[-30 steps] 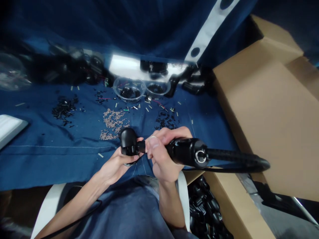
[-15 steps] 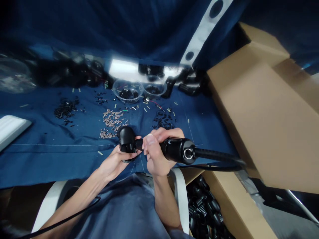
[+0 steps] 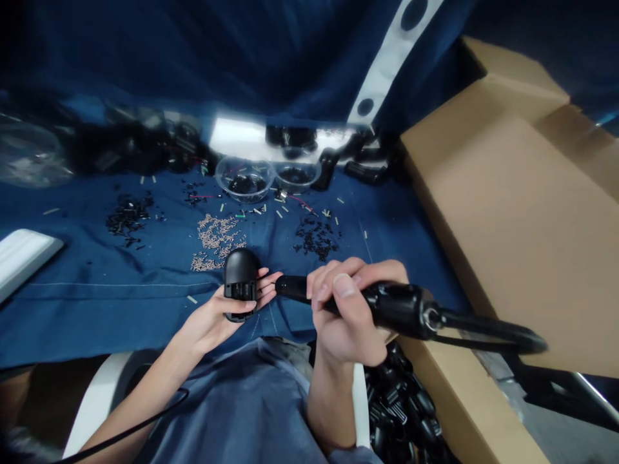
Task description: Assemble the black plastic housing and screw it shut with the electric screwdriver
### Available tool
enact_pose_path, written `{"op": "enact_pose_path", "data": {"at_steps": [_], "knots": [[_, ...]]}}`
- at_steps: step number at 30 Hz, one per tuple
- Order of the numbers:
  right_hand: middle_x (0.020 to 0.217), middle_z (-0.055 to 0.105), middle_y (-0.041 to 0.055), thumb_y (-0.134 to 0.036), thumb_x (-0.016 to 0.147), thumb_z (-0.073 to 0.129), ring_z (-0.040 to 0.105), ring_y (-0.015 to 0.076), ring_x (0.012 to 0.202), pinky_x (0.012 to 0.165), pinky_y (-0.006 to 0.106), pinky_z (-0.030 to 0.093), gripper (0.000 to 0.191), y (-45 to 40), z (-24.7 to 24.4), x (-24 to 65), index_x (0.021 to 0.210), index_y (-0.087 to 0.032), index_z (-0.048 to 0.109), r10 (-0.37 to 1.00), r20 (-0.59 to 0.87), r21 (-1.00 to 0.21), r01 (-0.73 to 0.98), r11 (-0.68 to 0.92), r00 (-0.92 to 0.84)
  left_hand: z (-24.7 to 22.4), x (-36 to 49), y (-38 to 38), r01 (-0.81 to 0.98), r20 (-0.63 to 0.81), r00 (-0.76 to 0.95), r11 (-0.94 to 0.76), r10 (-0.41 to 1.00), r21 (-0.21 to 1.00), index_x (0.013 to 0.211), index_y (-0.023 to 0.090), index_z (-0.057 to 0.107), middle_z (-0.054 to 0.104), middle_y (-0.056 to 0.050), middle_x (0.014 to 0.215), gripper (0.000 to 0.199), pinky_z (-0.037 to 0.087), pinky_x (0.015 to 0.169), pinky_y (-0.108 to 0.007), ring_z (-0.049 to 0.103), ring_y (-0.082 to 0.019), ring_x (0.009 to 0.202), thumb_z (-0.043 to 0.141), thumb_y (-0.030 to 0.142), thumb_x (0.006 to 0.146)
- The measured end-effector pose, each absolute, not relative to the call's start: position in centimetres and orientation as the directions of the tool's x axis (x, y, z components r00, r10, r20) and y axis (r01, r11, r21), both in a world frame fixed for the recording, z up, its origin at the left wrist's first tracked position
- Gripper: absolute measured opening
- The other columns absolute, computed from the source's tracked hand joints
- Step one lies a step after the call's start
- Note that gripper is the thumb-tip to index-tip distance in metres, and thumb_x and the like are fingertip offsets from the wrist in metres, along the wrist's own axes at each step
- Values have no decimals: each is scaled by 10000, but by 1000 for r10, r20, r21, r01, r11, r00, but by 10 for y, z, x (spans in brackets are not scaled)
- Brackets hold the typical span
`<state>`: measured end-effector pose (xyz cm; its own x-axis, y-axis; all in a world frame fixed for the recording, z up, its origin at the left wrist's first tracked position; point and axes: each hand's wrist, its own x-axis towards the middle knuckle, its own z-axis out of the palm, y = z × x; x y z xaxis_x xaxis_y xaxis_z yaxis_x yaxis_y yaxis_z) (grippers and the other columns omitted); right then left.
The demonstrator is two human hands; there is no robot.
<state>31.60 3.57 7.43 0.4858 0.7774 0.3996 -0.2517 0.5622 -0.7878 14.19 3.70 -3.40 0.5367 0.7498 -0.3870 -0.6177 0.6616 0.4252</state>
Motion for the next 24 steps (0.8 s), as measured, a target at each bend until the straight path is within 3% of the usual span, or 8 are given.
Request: {"op": "enact_pose_path", "data": {"at_steps": [7, 18, 24], "knots": [[530, 553, -78, -163, 796, 625, 420, 91, 371, 423, 226, 409, 162, 47, 58, 312, 734, -228, 491, 833, 259, -796, -381, 471, 489, -32, 141, 38, -594, -425, 525, 675, 738, 437, 1321, 125, 672, 668, -166, 1426, 659, 367, 1268, -416, 539, -298, 1436, 728, -90, 700], [532, 548, -89, -176, 801, 640, 397, 88, 370, 427, 226, 411, 175, 40, 65, 321, 739, -235, 487, 813, 269, -808, -339, 482, 516, -25, 142, 40, -588, -446, 518, 682, 730, 434, 1297, 137, 679, 672, -169, 1419, 645, 402, 1232, -416, 557, -300, 1419, 740, -75, 691], [519, 516, -68, -178, 801, 598, 401, 91, 370, 423, 233, 406, 180, 33, 72, 326, 693, -219, 459, 816, 252, -788, -379, 485, 520, -19, 146, 37, -592, -517, 418, 656, 747, 469, 1162, 181, 720, 718, -109, 1340, 326, 594, 1020, -417, 728, -255, 1129, 790, 124, 848]]}}
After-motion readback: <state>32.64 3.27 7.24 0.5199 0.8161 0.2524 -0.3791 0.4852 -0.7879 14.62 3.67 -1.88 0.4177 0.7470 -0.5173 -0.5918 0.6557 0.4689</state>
